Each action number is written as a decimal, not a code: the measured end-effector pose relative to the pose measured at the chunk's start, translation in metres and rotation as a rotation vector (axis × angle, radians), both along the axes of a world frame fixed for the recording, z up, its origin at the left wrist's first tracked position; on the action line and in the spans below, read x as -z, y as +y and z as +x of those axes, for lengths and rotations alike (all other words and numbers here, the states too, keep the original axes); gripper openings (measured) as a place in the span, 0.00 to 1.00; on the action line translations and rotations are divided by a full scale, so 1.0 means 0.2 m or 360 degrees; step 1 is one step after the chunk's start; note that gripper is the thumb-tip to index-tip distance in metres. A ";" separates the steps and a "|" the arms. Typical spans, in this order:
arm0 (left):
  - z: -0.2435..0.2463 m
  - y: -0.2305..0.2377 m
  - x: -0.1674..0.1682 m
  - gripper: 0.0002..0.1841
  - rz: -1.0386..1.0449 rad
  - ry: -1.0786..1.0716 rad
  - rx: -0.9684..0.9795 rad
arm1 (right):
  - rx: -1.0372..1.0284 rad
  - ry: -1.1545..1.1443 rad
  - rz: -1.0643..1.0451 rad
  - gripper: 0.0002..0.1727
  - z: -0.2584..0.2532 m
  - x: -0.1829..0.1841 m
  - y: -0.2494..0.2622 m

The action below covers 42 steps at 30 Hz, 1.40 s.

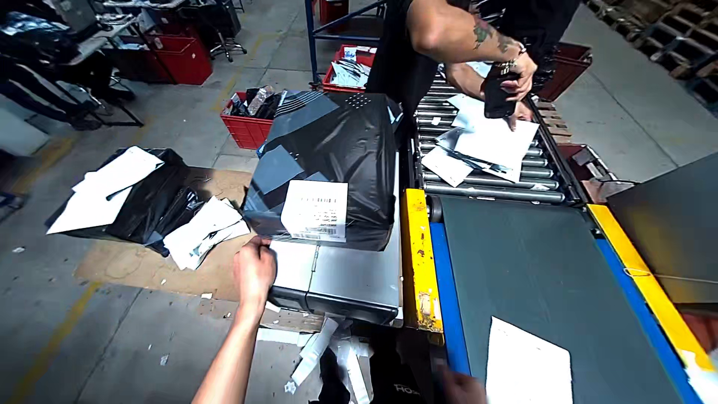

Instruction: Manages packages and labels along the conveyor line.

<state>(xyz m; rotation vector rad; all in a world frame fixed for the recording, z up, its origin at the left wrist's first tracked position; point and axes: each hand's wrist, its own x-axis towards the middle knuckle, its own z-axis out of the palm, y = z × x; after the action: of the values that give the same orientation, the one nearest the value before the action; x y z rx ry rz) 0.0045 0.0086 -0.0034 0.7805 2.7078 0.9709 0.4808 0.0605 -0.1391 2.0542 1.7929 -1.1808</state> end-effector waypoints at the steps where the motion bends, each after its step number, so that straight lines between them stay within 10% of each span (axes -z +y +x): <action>1: -0.01 0.00 0.00 0.15 -0.0021 -0.0009 -0.0003 | -0.0079 0.0333 -0.0063 0.33 -0.22 0.03 -0.11; 7: 0.00 -0.01 0.00 0.16 -0.0086 -0.0036 -0.0003 | 0.0393 0.1224 -0.0454 0.23 -1.07 -0.05 -0.28; 17: 0.03 -0.01 -0.04 0.15 -0.0055 -0.0022 0.0098 | 0.1115 0.1481 -0.0276 0.04 -1.27 -0.15 -0.23; 22: 0.01 0.03 0.05 0.18 0.0017 0.0034 0.0212 | 0.0193 0.1181 -0.0122 0.14 -0.55 -0.07 -0.05; 30: 0.09 0.09 0.03 0.19 0.0096 -0.0004 0.0042 | 0.1343 0.0383 0.0745 0.21 0.70 0.22 1.39; 37: 0.13 0.11 -0.06 0.15 -0.0005 0.0065 0.0052 | 0.0455 -0.0802 0.0033 0.62 0.96 0.04 0.69; 42: 0.02 0.03 -0.03 0.14 -0.0017 0.0024 0.0028 | -0.0089 0.0354 -0.0052 0.38 -0.08 0.02 0.01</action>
<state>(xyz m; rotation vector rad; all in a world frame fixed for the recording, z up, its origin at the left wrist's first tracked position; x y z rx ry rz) 0.0093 0.0150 0.0021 0.8115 2.7120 0.9495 0.4648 0.0626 -0.1435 1.9064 1.8973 -1.4622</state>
